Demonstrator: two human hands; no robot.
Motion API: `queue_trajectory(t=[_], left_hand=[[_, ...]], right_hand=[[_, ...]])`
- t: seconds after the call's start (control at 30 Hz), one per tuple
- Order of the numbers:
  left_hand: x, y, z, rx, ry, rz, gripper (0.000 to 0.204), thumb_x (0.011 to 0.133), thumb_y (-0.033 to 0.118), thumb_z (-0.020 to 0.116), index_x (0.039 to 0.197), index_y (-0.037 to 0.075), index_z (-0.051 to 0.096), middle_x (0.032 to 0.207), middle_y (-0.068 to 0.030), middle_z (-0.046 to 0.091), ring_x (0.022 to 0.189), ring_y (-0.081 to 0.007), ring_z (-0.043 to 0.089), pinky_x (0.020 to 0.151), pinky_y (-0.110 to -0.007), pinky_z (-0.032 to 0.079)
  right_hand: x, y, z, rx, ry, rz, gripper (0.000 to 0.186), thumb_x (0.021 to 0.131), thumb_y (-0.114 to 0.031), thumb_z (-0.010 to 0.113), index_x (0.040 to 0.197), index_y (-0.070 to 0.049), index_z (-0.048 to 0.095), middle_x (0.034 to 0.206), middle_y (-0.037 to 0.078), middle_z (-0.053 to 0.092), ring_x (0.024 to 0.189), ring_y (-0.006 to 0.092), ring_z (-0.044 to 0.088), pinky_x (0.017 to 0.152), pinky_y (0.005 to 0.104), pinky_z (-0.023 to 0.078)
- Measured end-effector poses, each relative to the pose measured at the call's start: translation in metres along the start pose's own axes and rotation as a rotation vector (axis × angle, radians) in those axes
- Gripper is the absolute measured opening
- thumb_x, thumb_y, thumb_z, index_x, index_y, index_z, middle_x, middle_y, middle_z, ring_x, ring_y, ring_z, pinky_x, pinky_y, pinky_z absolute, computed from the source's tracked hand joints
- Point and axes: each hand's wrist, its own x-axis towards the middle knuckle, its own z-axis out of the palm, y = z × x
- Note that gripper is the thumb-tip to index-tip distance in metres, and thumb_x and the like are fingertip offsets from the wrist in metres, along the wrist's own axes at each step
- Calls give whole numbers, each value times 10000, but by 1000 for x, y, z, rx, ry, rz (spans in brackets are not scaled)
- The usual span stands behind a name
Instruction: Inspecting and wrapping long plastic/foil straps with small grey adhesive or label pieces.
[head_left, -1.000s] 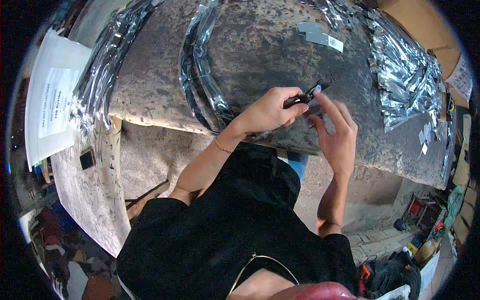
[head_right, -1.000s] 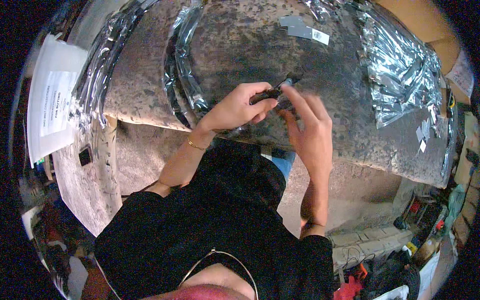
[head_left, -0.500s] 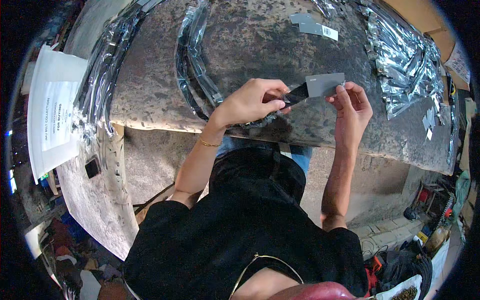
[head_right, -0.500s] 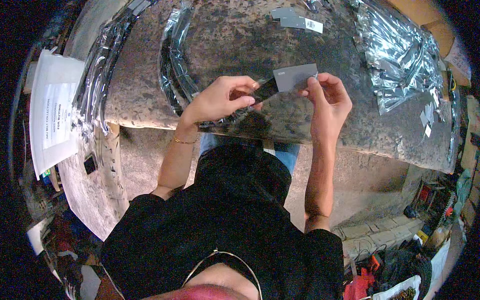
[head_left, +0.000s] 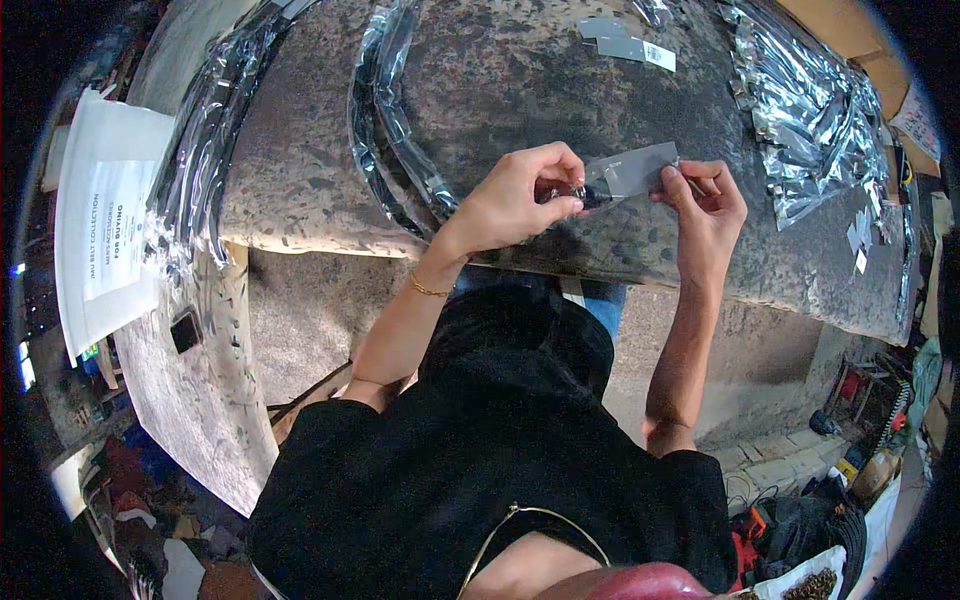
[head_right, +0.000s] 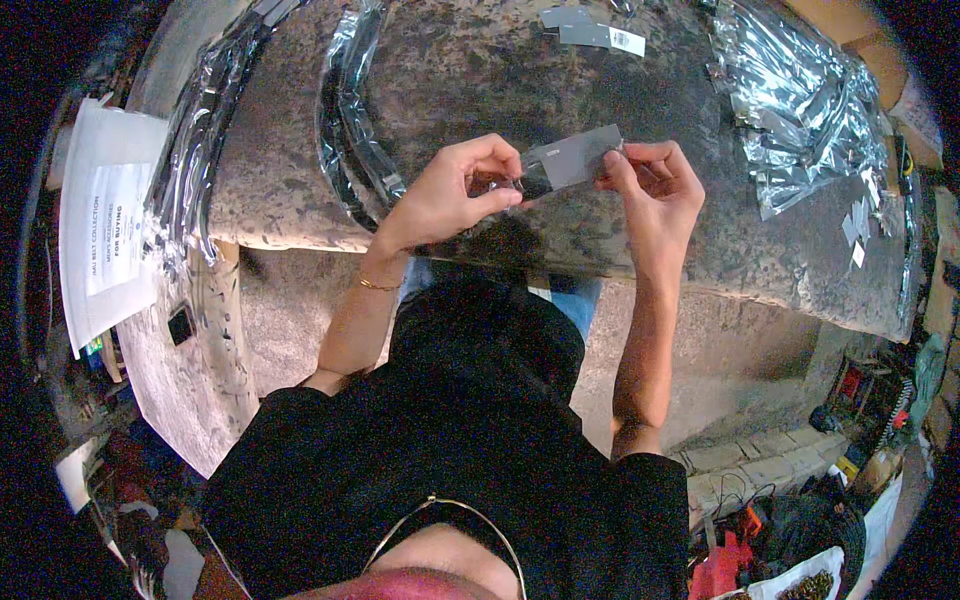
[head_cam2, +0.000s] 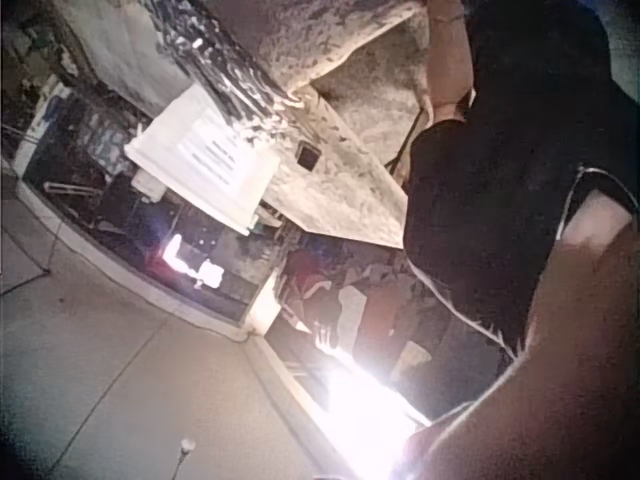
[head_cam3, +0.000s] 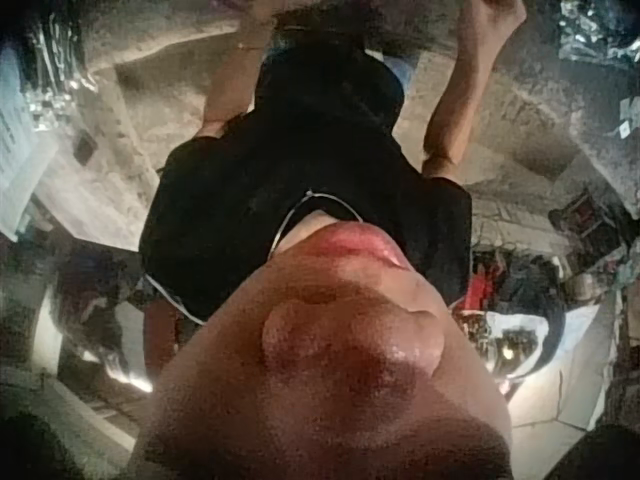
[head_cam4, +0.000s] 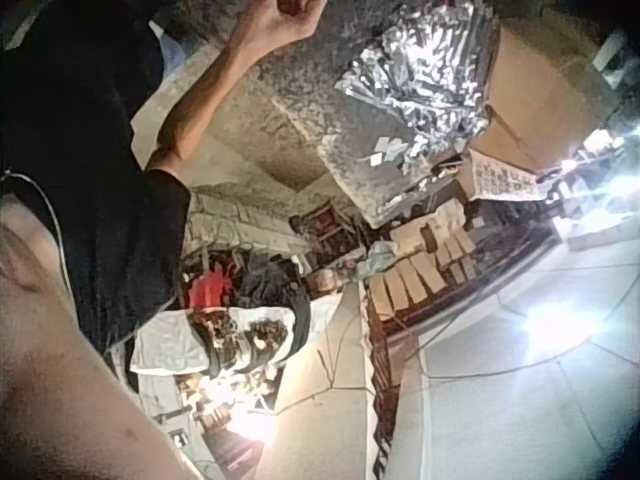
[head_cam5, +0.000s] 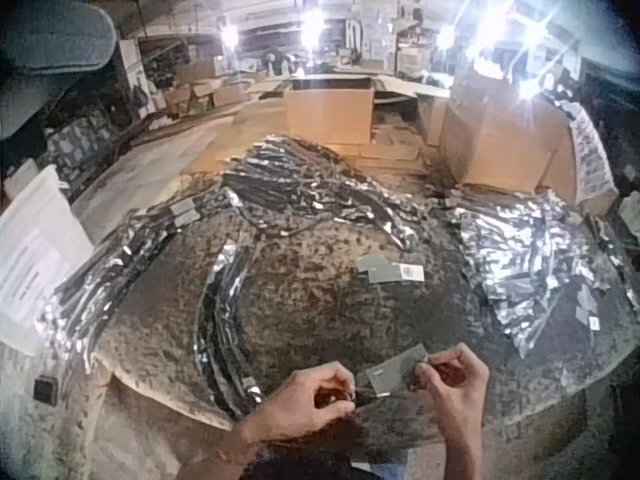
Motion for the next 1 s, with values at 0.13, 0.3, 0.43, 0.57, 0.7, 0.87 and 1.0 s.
queue_trajectory(t=[0.13,0.3,0.43,0.57,0.7,0.87,1.0], left_hand=[[-1,3,1,-28,-33,-57,219,804,-1,674,973,23,538,889,-13,613,859,-76,590,745,-230,462],[5,11,5,-29,-76,-85,204,824,19,660,987,1,538,906,-57,657,844,-86,603,724,-235,475],[12,12,8,-102,-52,-106,191,843,50,648,991,-5,540,863,-72,674,811,-88,610,706,-240,479],[22,10,10,-51,-77,-89,177,860,80,638,977,-11,543,807,-76,676,752,-88,613,671,-242,480],[29,17,14,88,-165,-112,167,865,99,638,946,-14,543,781,-89,674,723,-93,624,613,-252,481],[37,22,19,132,-188,-92,176,864,114,645,915,-16,538,727,-73,653,689,-86,608,576,-264,467],[45,27,22,119,-142,-62,169,854,106,652,886,-12,536,706,-55,630,650,-77,570,565,-273,457]], right_hand=[[3,-2,-1,-8,-165,89,89,831,-6,672,862,21,593,808,63,637,717,112,613,631,254,533],[3,2,4,-78,-160,85,95,806,-20,697,833,27,619,778,67,655,706,119,635,636,239,514],[-6,0,8,-70,-165,151,73,809,-27,692,826,20,639,779,56,658,721,101,623,655,228,494],[-8,3,2,-60,-159,150,76,822,-34,680,853,27,647,783,50,657,732,92,613,663,221,485],[-4,1,-14,-119,-137,101,98,838,-42,667,892,38,653,790,44,656,733,87,610,658,213,478],[-1,-4,-22,-188,-167,60,100,841,-44,667,898,36,650,802,38,657,737,84,608,663,214,478],[-5,2,-18,-180,-124,32,82,852,-40,659,892,27,633,805,38,656,741,83,604,680,215,478]])
